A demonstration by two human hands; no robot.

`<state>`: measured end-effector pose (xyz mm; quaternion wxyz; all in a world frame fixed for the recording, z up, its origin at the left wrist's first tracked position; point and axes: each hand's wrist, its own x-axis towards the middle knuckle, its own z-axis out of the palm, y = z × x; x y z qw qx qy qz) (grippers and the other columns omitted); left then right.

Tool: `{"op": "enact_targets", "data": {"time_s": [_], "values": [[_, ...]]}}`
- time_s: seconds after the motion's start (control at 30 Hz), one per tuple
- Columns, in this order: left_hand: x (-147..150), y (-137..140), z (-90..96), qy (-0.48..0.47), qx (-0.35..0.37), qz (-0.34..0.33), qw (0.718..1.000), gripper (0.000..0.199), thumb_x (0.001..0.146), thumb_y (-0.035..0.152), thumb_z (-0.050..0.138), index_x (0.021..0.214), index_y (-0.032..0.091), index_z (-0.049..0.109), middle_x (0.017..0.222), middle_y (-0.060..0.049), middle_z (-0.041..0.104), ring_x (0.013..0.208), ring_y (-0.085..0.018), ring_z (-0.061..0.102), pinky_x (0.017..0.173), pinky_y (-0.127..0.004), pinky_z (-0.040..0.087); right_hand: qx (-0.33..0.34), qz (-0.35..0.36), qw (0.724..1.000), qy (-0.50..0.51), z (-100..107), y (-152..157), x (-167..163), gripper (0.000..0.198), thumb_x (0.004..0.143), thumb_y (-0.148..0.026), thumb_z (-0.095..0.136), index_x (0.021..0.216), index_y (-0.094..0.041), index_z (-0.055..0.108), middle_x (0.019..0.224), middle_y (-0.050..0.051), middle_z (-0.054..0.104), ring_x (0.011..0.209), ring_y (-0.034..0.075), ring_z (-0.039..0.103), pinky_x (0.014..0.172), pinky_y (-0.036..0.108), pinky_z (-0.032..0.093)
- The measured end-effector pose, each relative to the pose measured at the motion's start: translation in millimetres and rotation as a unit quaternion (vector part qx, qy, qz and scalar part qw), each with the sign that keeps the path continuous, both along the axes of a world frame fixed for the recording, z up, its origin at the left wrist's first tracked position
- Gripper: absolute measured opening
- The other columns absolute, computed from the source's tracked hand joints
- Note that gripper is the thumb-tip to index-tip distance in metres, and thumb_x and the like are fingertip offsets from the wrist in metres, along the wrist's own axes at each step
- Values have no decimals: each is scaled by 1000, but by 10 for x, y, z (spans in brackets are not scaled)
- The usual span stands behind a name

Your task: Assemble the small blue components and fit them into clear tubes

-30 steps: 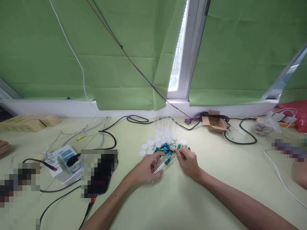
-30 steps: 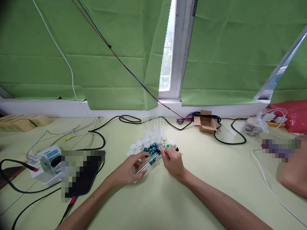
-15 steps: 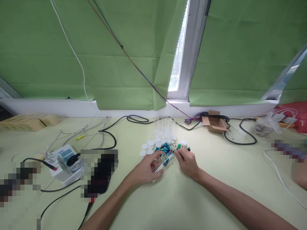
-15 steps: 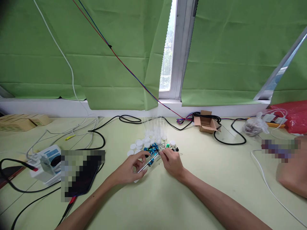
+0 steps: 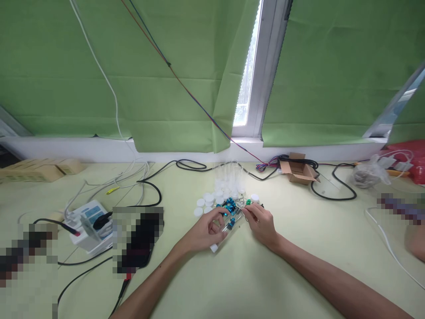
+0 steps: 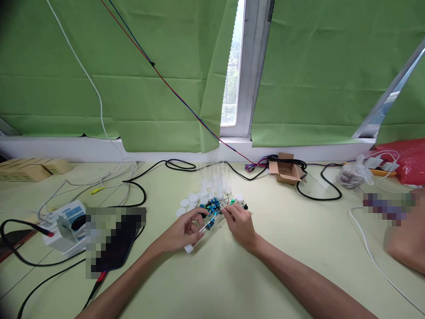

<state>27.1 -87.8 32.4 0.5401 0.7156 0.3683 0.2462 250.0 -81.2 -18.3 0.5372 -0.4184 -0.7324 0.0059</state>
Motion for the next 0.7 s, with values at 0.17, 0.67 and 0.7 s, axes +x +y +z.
{"op": "enact_targets", "data": {"time_s": [0.17,0.67,0.7], "values": [[-1,2,-18,-2,-17,-6,1000,43,80,32,62,120,26,47,90,2,50,52,-7,55,47,-19,40,18,-6,1000,8,15,-7,1,15,93,-22,56,80,-19,62,64,0,56,50,10,44,49,22,38],[-26,29,0,-22,-25,-26,999,46,80,37,65,121,26,46,90,2,49,53,-7,55,49,-20,39,41,-5,999,30,66,-41,-5,11,90,-20,59,79,-19,61,66,1,58,52,10,48,50,22,40],[-30,33,-2,-20,-19,-23,999,45,81,37,65,121,26,46,91,2,49,54,-7,55,49,-20,39,46,-10,998,28,68,-43,-5,12,90,-20,60,78,-19,61,66,1,58,51,10,47,49,22,40]]}}
